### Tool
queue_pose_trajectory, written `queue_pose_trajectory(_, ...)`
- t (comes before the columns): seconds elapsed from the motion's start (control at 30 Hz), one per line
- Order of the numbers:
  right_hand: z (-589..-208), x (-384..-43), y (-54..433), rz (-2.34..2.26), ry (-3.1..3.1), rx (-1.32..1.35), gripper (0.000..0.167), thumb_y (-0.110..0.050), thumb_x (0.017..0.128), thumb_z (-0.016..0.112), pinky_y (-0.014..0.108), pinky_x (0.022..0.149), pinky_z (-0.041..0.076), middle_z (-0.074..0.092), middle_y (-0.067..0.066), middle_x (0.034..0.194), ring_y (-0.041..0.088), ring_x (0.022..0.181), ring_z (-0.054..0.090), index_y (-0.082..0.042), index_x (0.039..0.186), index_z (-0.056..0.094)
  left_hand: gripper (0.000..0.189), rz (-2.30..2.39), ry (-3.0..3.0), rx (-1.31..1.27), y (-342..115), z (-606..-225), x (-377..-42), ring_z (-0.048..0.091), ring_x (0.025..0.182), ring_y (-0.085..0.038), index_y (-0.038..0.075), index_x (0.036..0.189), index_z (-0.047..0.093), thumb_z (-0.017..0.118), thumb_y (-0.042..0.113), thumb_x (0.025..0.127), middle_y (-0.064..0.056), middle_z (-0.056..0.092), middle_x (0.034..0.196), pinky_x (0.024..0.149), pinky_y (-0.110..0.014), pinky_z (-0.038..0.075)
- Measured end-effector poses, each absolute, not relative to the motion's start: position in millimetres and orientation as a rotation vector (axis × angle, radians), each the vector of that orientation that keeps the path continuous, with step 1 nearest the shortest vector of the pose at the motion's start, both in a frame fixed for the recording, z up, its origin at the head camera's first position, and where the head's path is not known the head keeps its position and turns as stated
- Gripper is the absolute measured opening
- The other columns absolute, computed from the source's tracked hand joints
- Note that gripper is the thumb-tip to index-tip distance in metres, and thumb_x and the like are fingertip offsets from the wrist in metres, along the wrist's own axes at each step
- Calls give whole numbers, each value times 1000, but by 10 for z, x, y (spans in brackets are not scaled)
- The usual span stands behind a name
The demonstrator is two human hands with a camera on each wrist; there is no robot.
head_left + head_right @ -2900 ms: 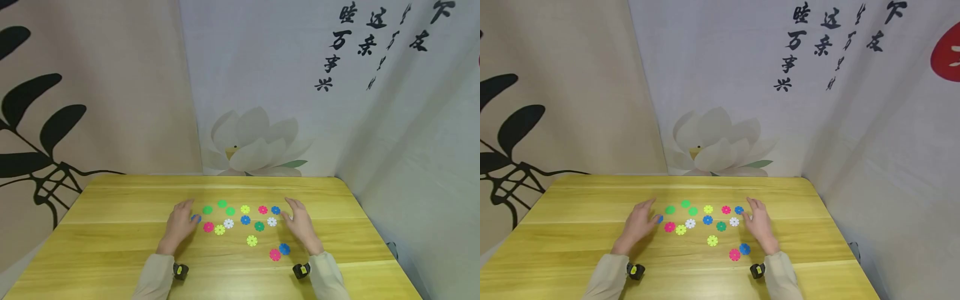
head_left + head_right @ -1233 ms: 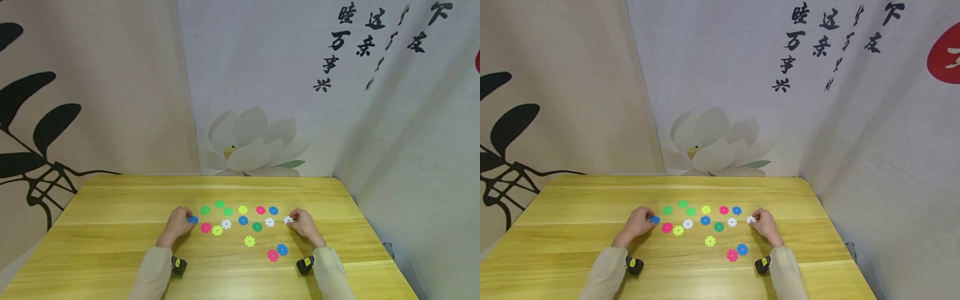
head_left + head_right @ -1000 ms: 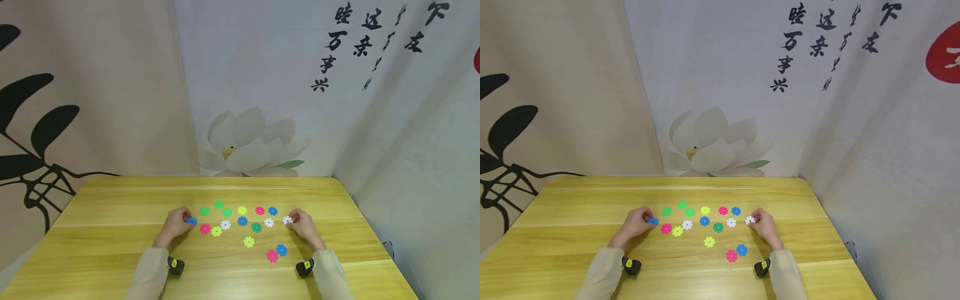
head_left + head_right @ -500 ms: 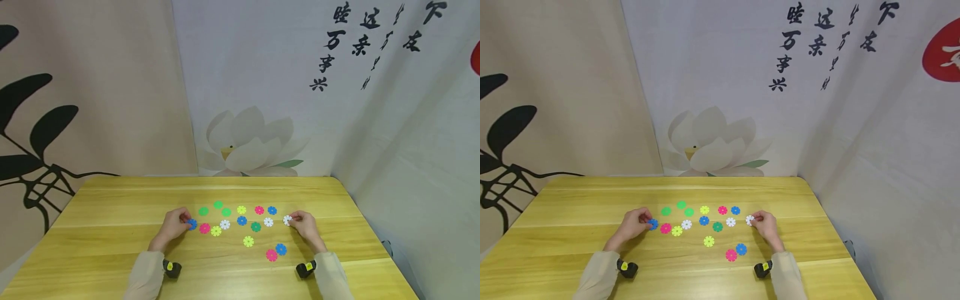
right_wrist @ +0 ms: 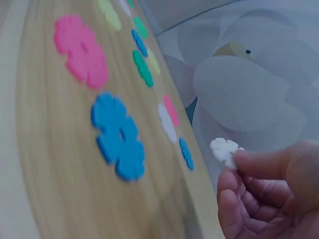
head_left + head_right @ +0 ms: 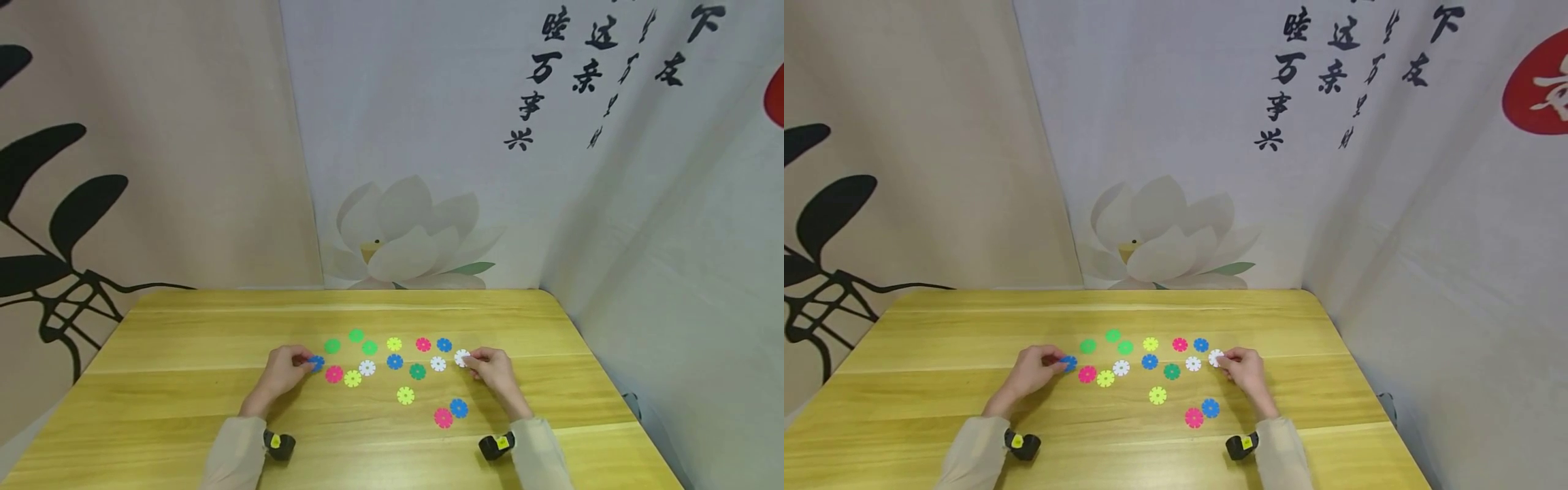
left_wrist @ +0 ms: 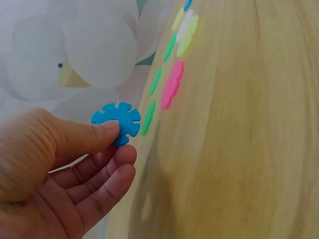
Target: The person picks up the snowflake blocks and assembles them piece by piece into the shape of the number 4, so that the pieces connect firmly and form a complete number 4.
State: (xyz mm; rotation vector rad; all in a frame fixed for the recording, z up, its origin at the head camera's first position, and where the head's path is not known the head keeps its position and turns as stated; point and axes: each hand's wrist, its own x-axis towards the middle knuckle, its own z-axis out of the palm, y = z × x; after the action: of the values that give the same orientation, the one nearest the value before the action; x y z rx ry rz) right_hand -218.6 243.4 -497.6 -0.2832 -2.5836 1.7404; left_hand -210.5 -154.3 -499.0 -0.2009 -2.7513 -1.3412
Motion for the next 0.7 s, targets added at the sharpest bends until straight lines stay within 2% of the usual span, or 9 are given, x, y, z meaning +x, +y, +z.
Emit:
queue_pose_trajectory(0.3, -4864, -2114, 2245, 1800, -2577, -242, 12, -4, 86, 63, 22, 47, 46, 60, 15, 69, 14, 55, 52, 7, 83, 64, 6, -1407, -2656, -313, -1397, -4875, -2083, 60, 70, -16, -5, 83, 67, 69, 1, 82, -8, 67, 79, 63, -23, 52)
queue_pose_trajectory(0.57, -4827, -2053, 2041, 1874, -2540, -187, 12, -2, 87, 62, 20, 47, 45, 59, 13, 66, 12, 53, 51, 8, 80, 63, 5, -1450, -2639, -381, -1246, -4814, -2074, 61, 71, -16, -1, 79, 66, 65, -3, 84, -6, 66, 77, 62, -21, 52)
queue_pose_trajectory(0.7, -4813, -2022, 1936, 1934, -2526, -146, 11, -1, 86, 62, 19, 47, 44, 59, 12, 65, 11, 53, 50, 8, 80, 61, 4, -1474, -2620, -410, -1160, -4821, -2078, 61, 71, -17, -4, 80, 66, 67, -1, 83, -7, 66, 78, 61, -21, 53)
